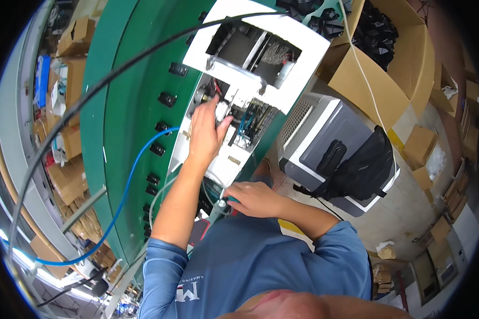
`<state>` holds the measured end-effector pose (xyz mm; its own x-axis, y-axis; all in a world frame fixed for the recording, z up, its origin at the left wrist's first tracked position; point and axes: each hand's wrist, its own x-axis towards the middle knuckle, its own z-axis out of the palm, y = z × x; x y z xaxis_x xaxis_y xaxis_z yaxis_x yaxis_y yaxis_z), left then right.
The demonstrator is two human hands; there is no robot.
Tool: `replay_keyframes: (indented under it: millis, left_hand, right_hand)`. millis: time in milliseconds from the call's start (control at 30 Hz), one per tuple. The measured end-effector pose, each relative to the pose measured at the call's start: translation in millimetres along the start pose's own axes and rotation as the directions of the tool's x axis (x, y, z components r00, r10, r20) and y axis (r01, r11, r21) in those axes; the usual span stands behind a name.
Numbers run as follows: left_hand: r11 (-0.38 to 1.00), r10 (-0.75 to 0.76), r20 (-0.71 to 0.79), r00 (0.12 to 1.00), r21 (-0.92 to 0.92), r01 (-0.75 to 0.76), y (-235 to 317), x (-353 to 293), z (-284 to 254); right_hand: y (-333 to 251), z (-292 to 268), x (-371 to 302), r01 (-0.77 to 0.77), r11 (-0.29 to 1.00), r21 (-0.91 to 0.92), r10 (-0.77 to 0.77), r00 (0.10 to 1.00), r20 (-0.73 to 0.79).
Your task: Manually assemble and screw components onto electronic devices using a specialized screwdriver at a production line station.
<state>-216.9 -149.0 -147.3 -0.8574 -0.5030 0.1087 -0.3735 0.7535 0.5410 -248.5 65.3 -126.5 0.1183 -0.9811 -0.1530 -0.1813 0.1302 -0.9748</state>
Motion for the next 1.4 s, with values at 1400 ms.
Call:
replay_keyframes:
  millis: [1400]
  left_hand:
    - [0.993, 0.040, -0.144, 0.989, -0.100, -0.054, -10.0, -5.8, 9.2]
  right_hand:
    - [11.7, -58.5, 43.4, 0.017, 0.977, -0.211, -0.188, 0.532, -0.826]
